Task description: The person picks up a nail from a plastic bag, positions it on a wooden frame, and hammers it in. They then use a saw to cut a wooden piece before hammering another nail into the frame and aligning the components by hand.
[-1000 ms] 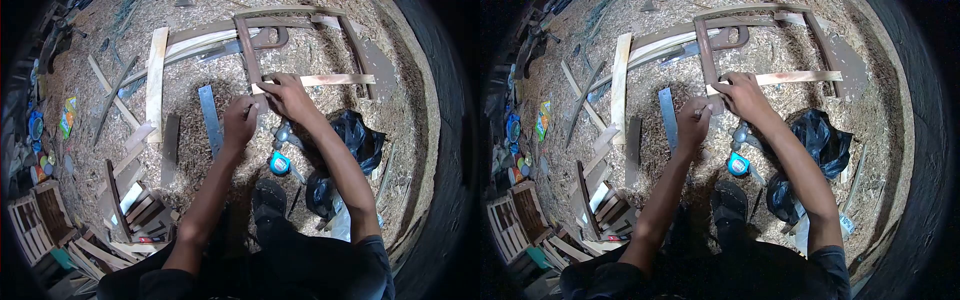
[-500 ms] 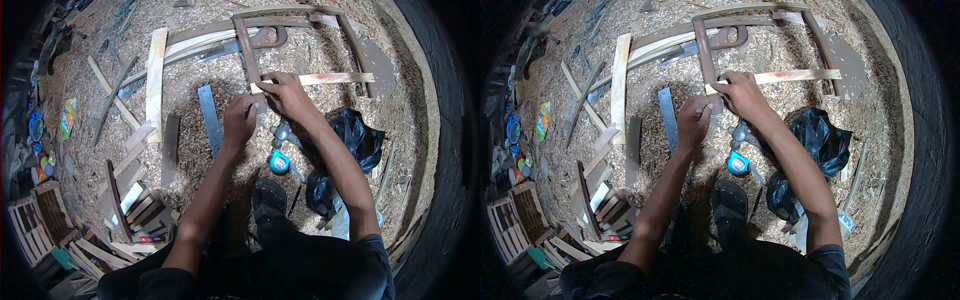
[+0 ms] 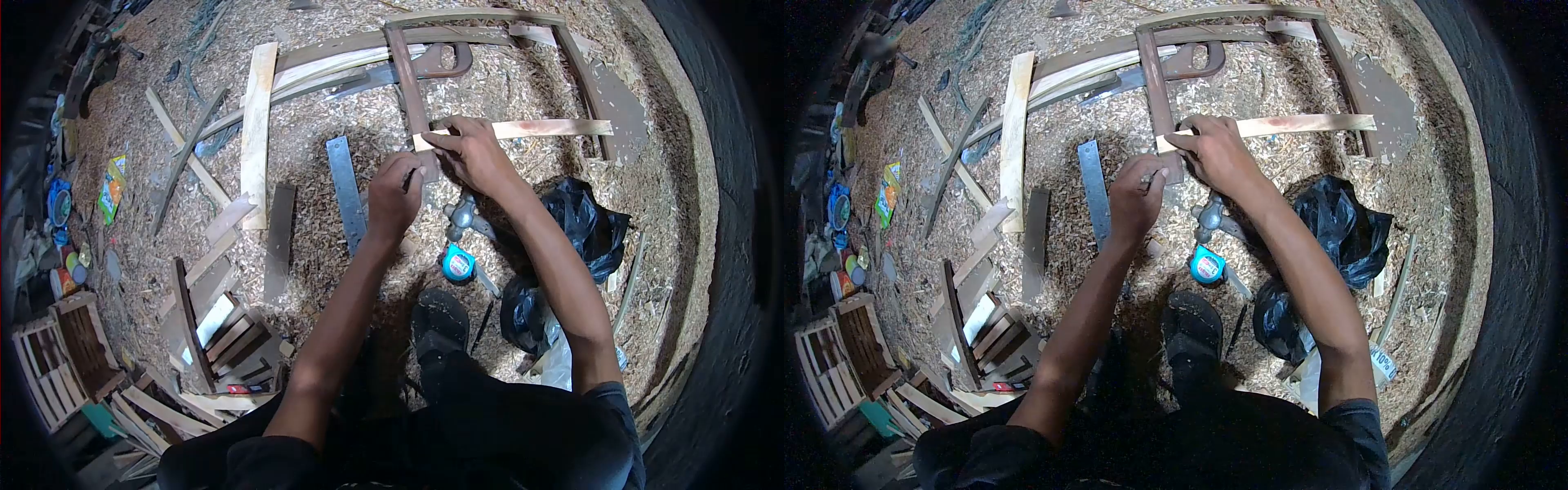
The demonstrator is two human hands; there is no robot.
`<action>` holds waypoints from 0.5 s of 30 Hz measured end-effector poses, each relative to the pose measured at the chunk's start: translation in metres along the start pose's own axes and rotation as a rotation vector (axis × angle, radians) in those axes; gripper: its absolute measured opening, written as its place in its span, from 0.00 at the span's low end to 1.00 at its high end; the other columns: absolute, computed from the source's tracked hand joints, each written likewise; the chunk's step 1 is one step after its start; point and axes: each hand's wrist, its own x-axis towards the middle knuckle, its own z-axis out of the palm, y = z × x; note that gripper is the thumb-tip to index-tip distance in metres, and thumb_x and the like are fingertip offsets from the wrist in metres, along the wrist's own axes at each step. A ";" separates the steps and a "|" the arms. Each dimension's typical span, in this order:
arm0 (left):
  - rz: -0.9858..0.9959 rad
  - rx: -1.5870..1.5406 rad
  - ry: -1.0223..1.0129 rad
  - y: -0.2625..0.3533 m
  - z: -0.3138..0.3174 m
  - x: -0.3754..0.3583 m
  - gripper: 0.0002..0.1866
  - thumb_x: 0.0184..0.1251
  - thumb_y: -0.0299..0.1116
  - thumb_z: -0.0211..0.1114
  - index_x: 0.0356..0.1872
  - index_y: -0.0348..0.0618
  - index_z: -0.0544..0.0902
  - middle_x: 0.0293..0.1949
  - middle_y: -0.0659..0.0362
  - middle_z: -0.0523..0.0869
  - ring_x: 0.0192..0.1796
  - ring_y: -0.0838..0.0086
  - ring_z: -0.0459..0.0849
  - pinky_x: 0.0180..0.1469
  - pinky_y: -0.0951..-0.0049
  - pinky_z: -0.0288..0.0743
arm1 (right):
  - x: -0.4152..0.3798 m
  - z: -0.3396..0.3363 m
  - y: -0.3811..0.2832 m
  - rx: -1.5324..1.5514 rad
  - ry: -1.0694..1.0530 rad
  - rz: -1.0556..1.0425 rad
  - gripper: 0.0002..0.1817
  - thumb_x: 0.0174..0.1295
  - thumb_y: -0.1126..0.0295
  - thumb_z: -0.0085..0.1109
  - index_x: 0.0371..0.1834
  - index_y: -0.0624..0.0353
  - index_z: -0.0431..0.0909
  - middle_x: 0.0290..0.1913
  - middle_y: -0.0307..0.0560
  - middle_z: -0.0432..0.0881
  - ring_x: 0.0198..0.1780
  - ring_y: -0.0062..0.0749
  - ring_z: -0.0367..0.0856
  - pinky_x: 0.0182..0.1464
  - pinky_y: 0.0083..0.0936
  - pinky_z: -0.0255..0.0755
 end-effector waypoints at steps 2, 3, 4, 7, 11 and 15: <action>0.012 -0.008 0.003 0.000 0.000 0.001 0.06 0.62 0.21 0.69 0.39 0.37 0.85 0.43 0.50 0.88 0.48 0.57 0.88 0.53 0.63 0.80 | 0.000 0.003 0.002 -0.002 0.053 -0.037 0.18 0.57 0.72 0.67 0.53 0.51 0.89 0.50 0.50 0.83 0.55 0.45 0.80 0.58 0.42 0.67; 0.018 -0.011 0.004 0.000 0.000 0.000 0.06 0.62 0.21 0.69 0.39 0.37 0.85 0.43 0.50 0.88 0.48 0.57 0.88 0.53 0.63 0.80 | 0.000 0.002 0.001 0.000 0.050 -0.035 0.18 0.57 0.72 0.67 0.53 0.51 0.89 0.50 0.50 0.83 0.55 0.45 0.80 0.58 0.42 0.68; 0.024 -0.007 0.004 0.000 0.000 0.001 0.06 0.62 0.21 0.69 0.39 0.37 0.85 0.43 0.50 0.88 0.48 0.57 0.88 0.53 0.63 0.80 | 0.000 0.000 0.001 0.002 0.046 -0.032 0.18 0.57 0.72 0.67 0.53 0.51 0.89 0.50 0.50 0.83 0.55 0.45 0.80 0.58 0.42 0.68; 0.034 0.008 0.003 -0.002 0.001 0.000 0.06 0.62 0.20 0.69 0.39 0.37 0.85 0.42 0.50 0.88 0.48 0.57 0.88 0.53 0.63 0.80 | 0.000 -0.001 0.000 0.001 0.055 -0.039 0.19 0.58 0.72 0.67 0.53 0.50 0.89 0.50 0.50 0.83 0.55 0.45 0.80 0.58 0.42 0.68; 0.027 0.011 -0.004 -0.001 0.000 0.001 0.06 0.62 0.21 0.69 0.39 0.37 0.85 0.42 0.50 0.88 0.48 0.57 0.88 0.53 0.63 0.80 | 0.000 -0.003 -0.001 0.021 0.048 -0.033 0.18 0.58 0.72 0.67 0.54 0.50 0.89 0.49 0.49 0.83 0.54 0.46 0.80 0.57 0.42 0.68; 0.039 0.031 -0.003 0.000 0.000 0.000 0.05 0.62 0.21 0.69 0.39 0.37 0.85 0.42 0.50 0.88 0.47 0.57 0.88 0.52 0.62 0.80 | 0.001 -0.002 0.000 0.015 0.022 -0.007 0.20 0.57 0.74 0.67 0.55 0.49 0.88 0.51 0.50 0.83 0.55 0.47 0.80 0.59 0.42 0.68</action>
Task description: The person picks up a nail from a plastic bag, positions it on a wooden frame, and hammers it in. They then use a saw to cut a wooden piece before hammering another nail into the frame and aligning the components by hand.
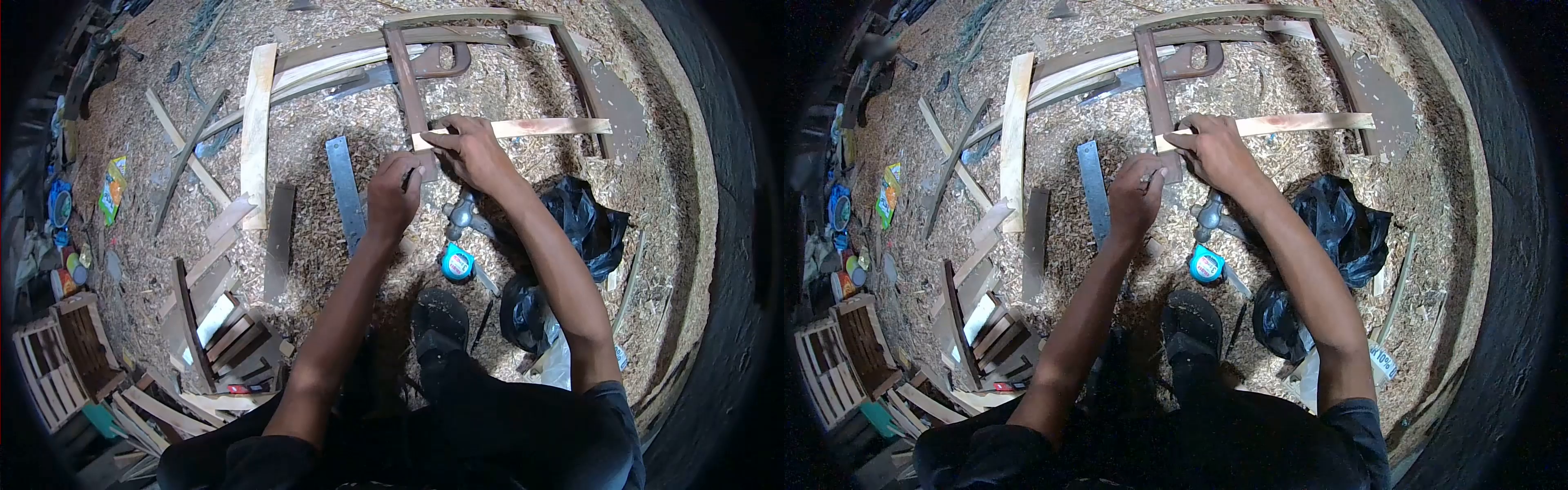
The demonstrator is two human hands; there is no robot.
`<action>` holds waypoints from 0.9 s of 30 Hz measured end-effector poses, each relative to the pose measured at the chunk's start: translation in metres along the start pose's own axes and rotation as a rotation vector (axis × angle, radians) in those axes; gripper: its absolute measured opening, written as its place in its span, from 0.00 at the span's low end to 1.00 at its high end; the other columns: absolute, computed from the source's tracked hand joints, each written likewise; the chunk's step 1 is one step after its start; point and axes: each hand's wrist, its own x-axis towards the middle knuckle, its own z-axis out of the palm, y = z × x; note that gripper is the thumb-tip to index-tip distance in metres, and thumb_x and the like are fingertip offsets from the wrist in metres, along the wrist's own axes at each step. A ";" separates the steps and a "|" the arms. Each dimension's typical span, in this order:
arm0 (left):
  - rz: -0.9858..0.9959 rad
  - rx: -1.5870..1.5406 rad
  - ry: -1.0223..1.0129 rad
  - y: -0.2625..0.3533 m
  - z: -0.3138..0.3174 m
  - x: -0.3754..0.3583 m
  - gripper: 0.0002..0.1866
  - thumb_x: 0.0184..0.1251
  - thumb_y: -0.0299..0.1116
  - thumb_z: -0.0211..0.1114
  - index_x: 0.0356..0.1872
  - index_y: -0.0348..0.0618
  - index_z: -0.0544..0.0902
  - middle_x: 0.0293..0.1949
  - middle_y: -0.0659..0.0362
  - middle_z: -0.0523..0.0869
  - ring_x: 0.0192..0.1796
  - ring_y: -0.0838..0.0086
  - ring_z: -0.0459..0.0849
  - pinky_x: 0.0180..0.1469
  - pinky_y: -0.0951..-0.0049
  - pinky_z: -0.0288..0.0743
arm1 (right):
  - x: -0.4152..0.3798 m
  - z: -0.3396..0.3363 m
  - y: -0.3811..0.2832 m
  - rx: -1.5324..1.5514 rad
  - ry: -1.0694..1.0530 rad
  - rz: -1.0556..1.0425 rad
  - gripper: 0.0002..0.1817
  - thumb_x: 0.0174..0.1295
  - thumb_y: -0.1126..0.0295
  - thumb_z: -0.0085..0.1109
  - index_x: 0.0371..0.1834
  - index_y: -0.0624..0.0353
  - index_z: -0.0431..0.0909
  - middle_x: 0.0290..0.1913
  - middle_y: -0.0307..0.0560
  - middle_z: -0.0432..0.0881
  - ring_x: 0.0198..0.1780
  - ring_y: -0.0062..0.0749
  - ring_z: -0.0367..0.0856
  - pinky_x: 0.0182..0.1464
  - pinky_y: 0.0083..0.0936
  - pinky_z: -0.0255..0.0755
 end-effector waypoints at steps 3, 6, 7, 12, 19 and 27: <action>-0.021 -0.021 0.010 0.000 0.000 0.000 0.05 0.62 0.21 0.69 0.38 0.37 0.85 0.41 0.50 0.88 0.46 0.56 0.88 0.50 0.62 0.81 | 0.000 -0.003 -0.003 -0.006 -0.067 0.042 0.25 0.56 0.77 0.67 0.59 0.47 0.87 0.58 0.51 0.83 0.58 0.49 0.79 0.63 0.42 0.68; -0.035 -0.020 0.081 0.001 0.000 0.005 0.05 0.64 0.22 0.70 0.39 0.37 0.86 0.40 0.52 0.89 0.43 0.63 0.88 0.48 0.67 0.80 | 0.001 -0.003 -0.003 0.007 -0.057 0.035 0.25 0.55 0.77 0.67 0.58 0.48 0.87 0.58 0.50 0.83 0.58 0.48 0.79 0.63 0.42 0.69; -0.096 -0.081 0.105 0.002 0.000 0.009 0.05 0.65 0.23 0.70 0.40 0.37 0.87 0.39 0.54 0.89 0.42 0.66 0.88 0.47 0.69 0.80 | 0.000 -0.002 -0.001 0.016 -0.051 0.030 0.25 0.54 0.77 0.68 0.58 0.48 0.88 0.58 0.50 0.83 0.58 0.48 0.79 0.62 0.41 0.69; -0.289 -0.331 0.158 -0.008 0.010 0.026 0.07 0.68 0.27 0.73 0.43 0.36 0.90 0.37 0.60 0.92 0.39 0.82 0.85 0.45 0.76 0.78 | 0.000 0.002 0.001 0.003 -0.027 0.007 0.24 0.52 0.77 0.69 0.55 0.50 0.89 0.56 0.49 0.83 0.57 0.46 0.80 0.61 0.40 0.69; -0.260 -0.319 0.171 -0.022 0.018 0.029 0.07 0.67 0.25 0.73 0.44 0.36 0.90 0.38 0.60 0.92 0.38 0.82 0.85 0.43 0.77 0.78 | 0.000 0.004 0.000 0.018 0.043 -0.016 0.17 0.54 0.73 0.68 0.49 0.50 0.90 0.47 0.48 0.84 0.54 0.44 0.81 0.58 0.42 0.69; -0.195 -0.257 0.162 -0.020 0.014 0.026 0.08 0.66 0.25 0.74 0.45 0.36 0.90 0.38 0.57 0.92 0.38 0.80 0.86 0.43 0.77 0.78 | 0.000 0.005 0.000 0.024 0.054 -0.020 0.16 0.55 0.73 0.67 0.48 0.51 0.90 0.46 0.47 0.83 0.54 0.44 0.81 0.59 0.41 0.67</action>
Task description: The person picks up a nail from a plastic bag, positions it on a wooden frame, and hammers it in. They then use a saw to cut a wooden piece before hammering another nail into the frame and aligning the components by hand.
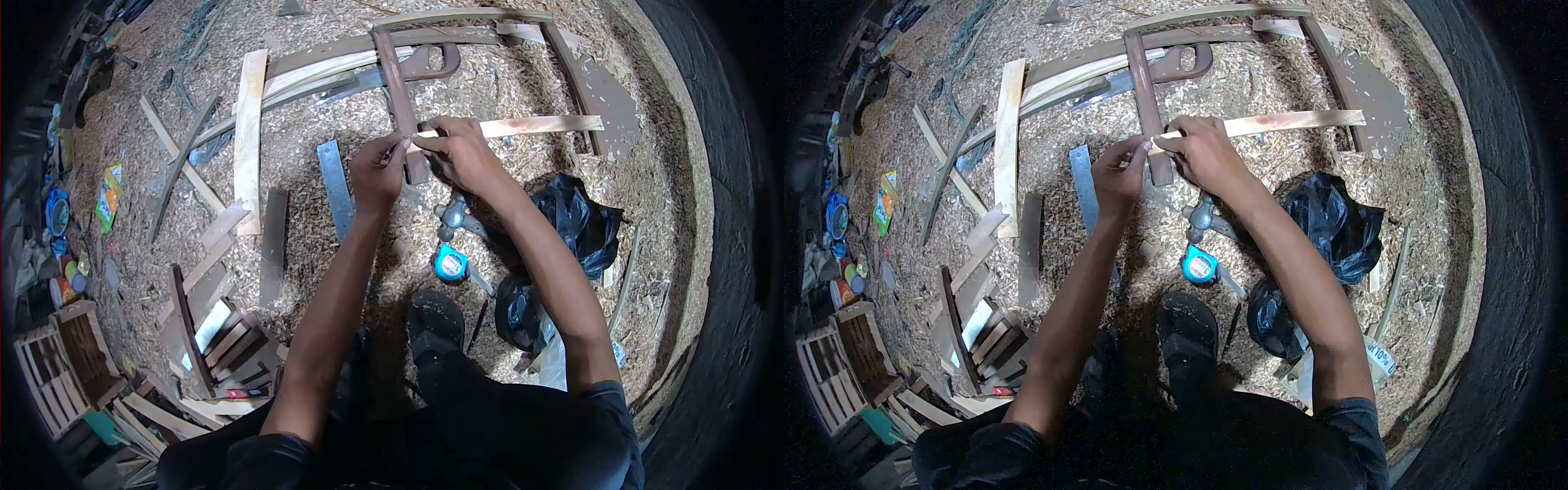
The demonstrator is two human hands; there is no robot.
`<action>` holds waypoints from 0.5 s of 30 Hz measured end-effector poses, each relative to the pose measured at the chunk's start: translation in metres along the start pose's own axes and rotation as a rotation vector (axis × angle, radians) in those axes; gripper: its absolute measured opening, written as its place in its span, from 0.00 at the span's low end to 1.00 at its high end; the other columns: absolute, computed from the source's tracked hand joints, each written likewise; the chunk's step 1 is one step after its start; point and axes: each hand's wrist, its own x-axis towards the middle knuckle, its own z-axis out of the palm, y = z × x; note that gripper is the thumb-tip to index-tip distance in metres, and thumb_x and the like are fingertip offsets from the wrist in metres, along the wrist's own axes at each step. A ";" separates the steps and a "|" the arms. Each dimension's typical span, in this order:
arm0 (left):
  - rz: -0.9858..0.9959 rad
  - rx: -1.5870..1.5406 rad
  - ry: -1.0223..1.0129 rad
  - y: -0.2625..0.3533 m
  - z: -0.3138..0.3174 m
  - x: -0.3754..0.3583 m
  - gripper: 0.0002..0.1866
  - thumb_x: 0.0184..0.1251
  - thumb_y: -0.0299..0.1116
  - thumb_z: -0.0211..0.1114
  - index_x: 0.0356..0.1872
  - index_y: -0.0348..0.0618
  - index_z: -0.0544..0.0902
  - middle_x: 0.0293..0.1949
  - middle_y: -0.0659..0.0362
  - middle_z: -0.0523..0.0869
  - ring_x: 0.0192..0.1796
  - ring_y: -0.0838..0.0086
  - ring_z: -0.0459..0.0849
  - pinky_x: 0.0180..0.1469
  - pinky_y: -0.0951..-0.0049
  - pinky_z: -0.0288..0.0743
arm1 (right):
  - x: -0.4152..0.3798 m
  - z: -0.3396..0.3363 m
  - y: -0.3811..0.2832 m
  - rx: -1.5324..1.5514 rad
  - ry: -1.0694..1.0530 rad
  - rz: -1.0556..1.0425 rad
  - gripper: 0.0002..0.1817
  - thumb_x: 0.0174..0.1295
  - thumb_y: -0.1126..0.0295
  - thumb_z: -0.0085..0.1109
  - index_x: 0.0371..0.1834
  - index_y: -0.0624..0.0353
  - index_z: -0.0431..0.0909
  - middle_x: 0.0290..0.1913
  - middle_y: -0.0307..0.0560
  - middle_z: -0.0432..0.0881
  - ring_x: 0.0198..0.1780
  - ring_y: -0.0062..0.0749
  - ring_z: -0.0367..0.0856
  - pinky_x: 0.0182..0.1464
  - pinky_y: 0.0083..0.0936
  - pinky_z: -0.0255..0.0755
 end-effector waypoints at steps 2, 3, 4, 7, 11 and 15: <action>0.011 0.017 -0.019 0.007 -0.001 0.000 0.08 0.66 0.25 0.73 0.45 0.37 0.90 0.39 0.55 0.93 0.40 0.78 0.88 0.44 0.76 0.79 | 0.000 0.001 0.001 0.004 0.005 -0.006 0.16 0.55 0.73 0.67 0.48 0.51 0.90 0.46 0.47 0.84 0.55 0.44 0.81 0.59 0.41 0.67; 0.017 0.027 -0.029 0.008 -0.002 0.000 0.08 0.66 0.25 0.73 0.44 0.37 0.90 0.39 0.55 0.93 0.41 0.78 0.88 0.44 0.75 0.80 | 0.000 0.000 0.000 0.004 -0.006 0.004 0.16 0.55 0.73 0.67 0.49 0.51 0.90 0.47 0.47 0.84 0.55 0.44 0.81 0.59 0.41 0.67; 0.039 0.052 -0.032 0.006 -0.002 0.000 0.08 0.66 0.25 0.73 0.44 0.37 0.90 0.40 0.54 0.93 0.41 0.76 0.89 0.45 0.74 0.80 | 0.000 -0.001 -0.001 0.004 -0.016 0.015 0.16 0.55 0.73 0.67 0.49 0.51 0.90 0.47 0.48 0.84 0.55 0.44 0.81 0.60 0.41 0.67; 0.130 0.112 -0.037 0.004 -0.002 0.001 0.07 0.65 0.24 0.73 0.43 0.37 0.90 0.40 0.52 0.93 0.42 0.70 0.90 0.46 0.72 0.81 | 0.000 0.000 0.000 0.000 0.005 -0.006 0.17 0.55 0.73 0.66 0.49 0.51 0.90 0.47 0.48 0.84 0.55 0.44 0.81 0.60 0.41 0.67; 0.236 0.176 -0.046 0.005 -0.002 0.003 0.07 0.63 0.22 0.72 0.42 0.38 0.89 0.41 0.51 0.91 0.43 0.65 0.90 0.47 0.68 0.82 | 0.000 -0.001 -0.001 -0.002 0.011 -0.006 0.17 0.55 0.73 0.66 0.49 0.51 0.90 0.47 0.49 0.84 0.55 0.45 0.81 0.60 0.41 0.67; 0.223 0.166 -0.030 0.001 -0.003 0.000 0.08 0.62 0.21 0.72 0.42 0.38 0.89 0.42 0.50 0.90 0.44 0.62 0.90 0.47 0.66 0.82 | 0.000 -0.001 -0.001 -0.008 -0.014 0.022 0.17 0.55 0.74 0.66 0.49 0.51 0.90 0.47 0.48 0.84 0.56 0.45 0.80 0.60 0.41 0.67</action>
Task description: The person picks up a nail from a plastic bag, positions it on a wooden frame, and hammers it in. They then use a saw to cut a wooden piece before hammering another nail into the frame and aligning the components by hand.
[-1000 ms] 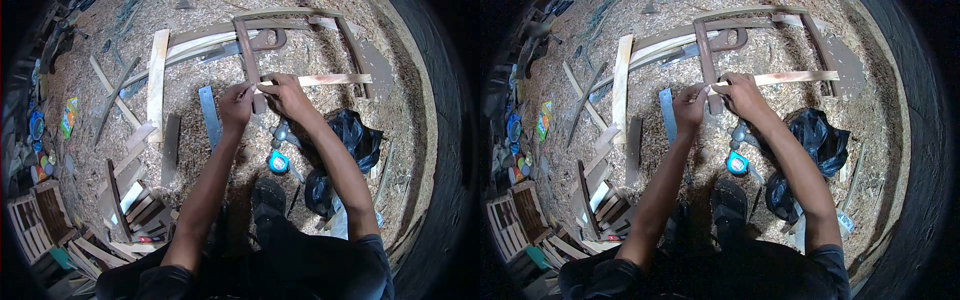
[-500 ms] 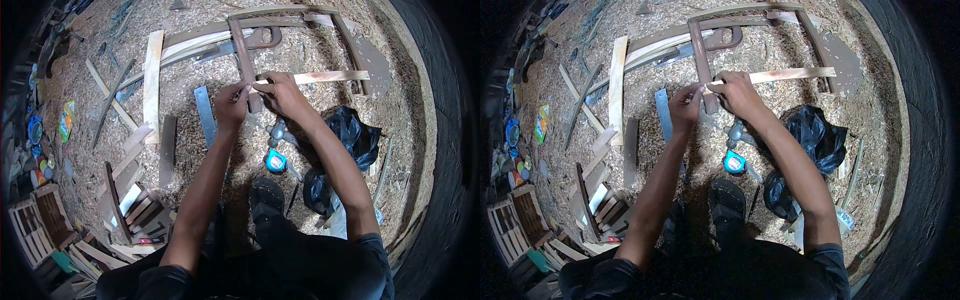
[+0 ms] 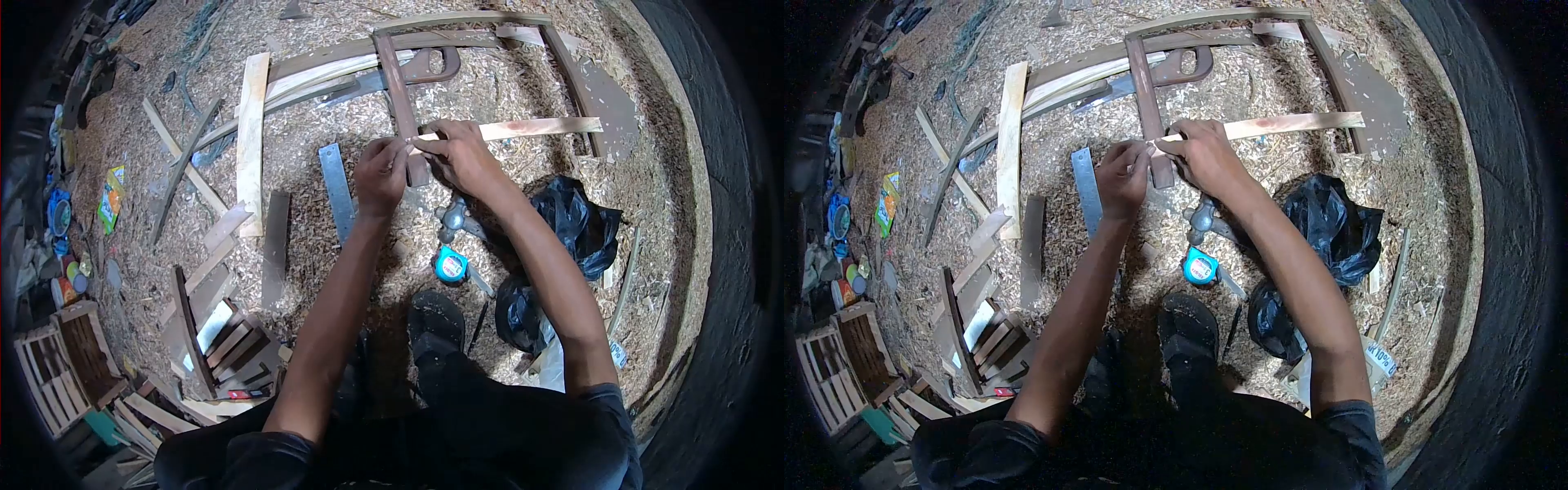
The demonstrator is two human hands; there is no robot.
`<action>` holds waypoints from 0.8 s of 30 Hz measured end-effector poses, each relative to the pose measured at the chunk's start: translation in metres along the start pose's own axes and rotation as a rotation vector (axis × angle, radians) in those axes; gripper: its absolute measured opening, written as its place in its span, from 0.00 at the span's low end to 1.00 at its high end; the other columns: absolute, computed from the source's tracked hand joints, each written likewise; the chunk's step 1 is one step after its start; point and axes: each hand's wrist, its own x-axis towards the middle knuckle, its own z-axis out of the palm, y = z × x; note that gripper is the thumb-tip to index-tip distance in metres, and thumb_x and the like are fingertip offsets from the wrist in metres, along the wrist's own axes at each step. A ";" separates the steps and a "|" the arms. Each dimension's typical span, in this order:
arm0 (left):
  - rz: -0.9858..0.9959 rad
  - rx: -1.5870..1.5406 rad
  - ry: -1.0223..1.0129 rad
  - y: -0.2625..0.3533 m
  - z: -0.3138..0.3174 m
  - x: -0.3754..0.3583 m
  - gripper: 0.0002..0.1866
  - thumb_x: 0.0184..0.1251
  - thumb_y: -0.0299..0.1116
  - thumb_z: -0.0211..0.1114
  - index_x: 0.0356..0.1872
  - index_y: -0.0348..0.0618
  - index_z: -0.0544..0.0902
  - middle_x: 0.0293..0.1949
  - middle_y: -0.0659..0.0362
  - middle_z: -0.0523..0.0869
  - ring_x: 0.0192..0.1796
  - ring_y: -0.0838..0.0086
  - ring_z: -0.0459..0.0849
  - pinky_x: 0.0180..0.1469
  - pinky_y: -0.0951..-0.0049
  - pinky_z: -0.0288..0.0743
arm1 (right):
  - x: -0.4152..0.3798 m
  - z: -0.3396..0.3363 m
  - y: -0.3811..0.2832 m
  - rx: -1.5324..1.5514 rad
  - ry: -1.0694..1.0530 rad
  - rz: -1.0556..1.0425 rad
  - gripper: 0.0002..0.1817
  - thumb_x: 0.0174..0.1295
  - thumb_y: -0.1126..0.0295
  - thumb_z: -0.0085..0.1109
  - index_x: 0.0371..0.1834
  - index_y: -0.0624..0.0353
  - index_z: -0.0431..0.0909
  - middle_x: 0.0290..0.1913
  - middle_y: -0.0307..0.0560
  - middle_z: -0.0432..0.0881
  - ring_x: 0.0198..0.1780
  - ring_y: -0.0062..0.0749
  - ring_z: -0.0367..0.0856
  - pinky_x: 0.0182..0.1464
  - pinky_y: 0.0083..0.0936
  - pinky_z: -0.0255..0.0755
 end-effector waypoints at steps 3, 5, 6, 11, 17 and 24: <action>0.031 0.027 -0.008 -0.001 -0.001 0.001 0.08 0.62 0.22 0.72 0.42 0.39 0.89 0.41 0.50 0.90 0.43 0.60 0.90 0.47 0.67 0.81 | -0.001 0.000 -0.001 0.004 0.021 -0.019 0.17 0.55 0.74 0.66 0.49 0.53 0.90 0.49 0.49 0.84 0.57 0.45 0.80 0.62 0.41 0.67; 0.030 0.027 -0.008 0.002 -0.002 0.001 0.08 0.62 0.22 0.72 0.42 0.39 0.89 0.41 0.50 0.90 0.43 0.60 0.90 0.47 0.67 0.82 | -0.004 0.004 0.002 -0.005 0.057 -0.061 0.18 0.56 0.74 0.66 0.51 0.55 0.89 0.50 0.50 0.83 0.58 0.46 0.79 0.63 0.42 0.67; 0.030 0.027 -0.007 0.004 -0.002 0.001 0.08 0.62 0.22 0.73 0.42 0.39 0.89 0.41 0.51 0.90 0.43 0.59 0.90 0.47 0.66 0.82 | -0.003 0.000 -0.002 -0.036 0.112 -0.060 0.19 0.56 0.74 0.66 0.53 0.56 0.87 0.52 0.51 0.82 0.59 0.47 0.79 0.64 0.43 0.67; 0.055 0.041 0.047 0.000 0.006 -0.003 0.06 0.63 0.24 0.73 0.41 0.38 0.89 0.40 0.51 0.90 0.43 0.60 0.90 0.47 0.66 0.82 | -0.041 -0.020 -0.040 -0.055 0.157 0.106 0.23 0.61 0.71 0.68 0.61 0.61 0.79 0.58 0.57 0.77 0.61 0.53 0.75 0.66 0.47 0.66; 0.108 0.064 0.042 -0.001 0.005 -0.002 0.06 0.63 0.22 0.71 0.40 0.38 0.88 0.39 0.52 0.88 0.41 0.59 0.89 0.46 0.65 0.83 | -0.121 -0.020 -0.070 -0.161 -0.108 0.513 0.24 0.60 0.68 0.70 0.58 0.67 0.78 0.53 0.62 0.79 0.57 0.55 0.78 0.61 0.48 0.69; 0.095 0.058 0.046 -0.001 0.005 0.000 0.07 0.63 0.25 0.74 0.40 0.36 0.90 0.39 0.51 0.90 0.40 0.62 0.90 0.45 0.67 0.82 | -0.164 -0.007 -0.040 -0.020 -0.227 0.535 0.24 0.61 0.73 0.68 0.60 0.65 0.74 0.45 0.66 0.83 0.50 0.65 0.81 0.54 0.51 0.74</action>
